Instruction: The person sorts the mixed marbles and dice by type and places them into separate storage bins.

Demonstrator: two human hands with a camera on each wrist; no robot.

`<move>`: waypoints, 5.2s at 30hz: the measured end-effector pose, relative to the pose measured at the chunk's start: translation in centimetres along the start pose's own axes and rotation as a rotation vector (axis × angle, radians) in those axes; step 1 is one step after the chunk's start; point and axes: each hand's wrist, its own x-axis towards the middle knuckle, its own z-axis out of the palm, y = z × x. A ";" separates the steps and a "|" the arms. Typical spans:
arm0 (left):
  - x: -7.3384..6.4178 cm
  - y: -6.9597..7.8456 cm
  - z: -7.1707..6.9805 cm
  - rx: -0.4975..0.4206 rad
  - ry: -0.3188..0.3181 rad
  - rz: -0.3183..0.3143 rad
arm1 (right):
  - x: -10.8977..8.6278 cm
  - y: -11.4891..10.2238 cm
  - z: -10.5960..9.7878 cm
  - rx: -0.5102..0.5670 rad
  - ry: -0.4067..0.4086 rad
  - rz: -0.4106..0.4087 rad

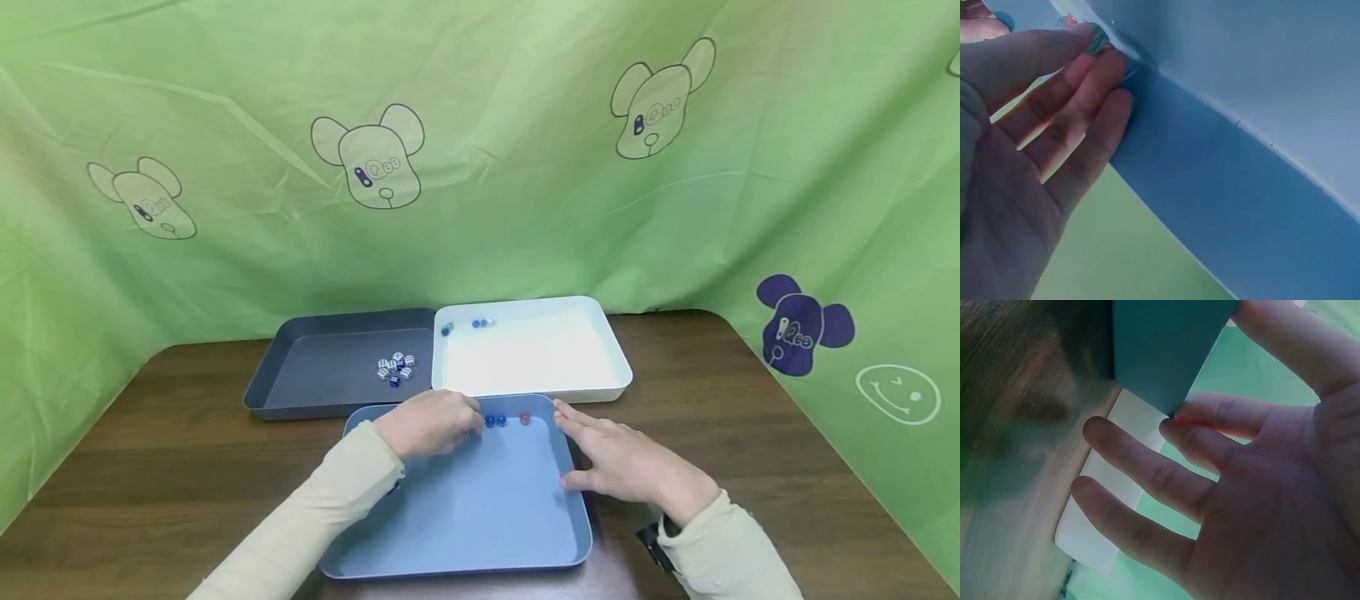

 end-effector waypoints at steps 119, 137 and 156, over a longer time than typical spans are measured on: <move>-1.0 -3.1 -1.2 0.100 0.194 0.040 | 1.0 0.2 0.4 -0.055 0.028 -0.028; 0.1 -1.4 -0.7 0.100 0.109 0.077 | 1.0 0.2 0.3 -0.051 0.025 -0.025; 0.3 -0.3 0.1 0.201 0.037 0.053 | 0.7 0.3 0.2 -0.051 0.027 -0.034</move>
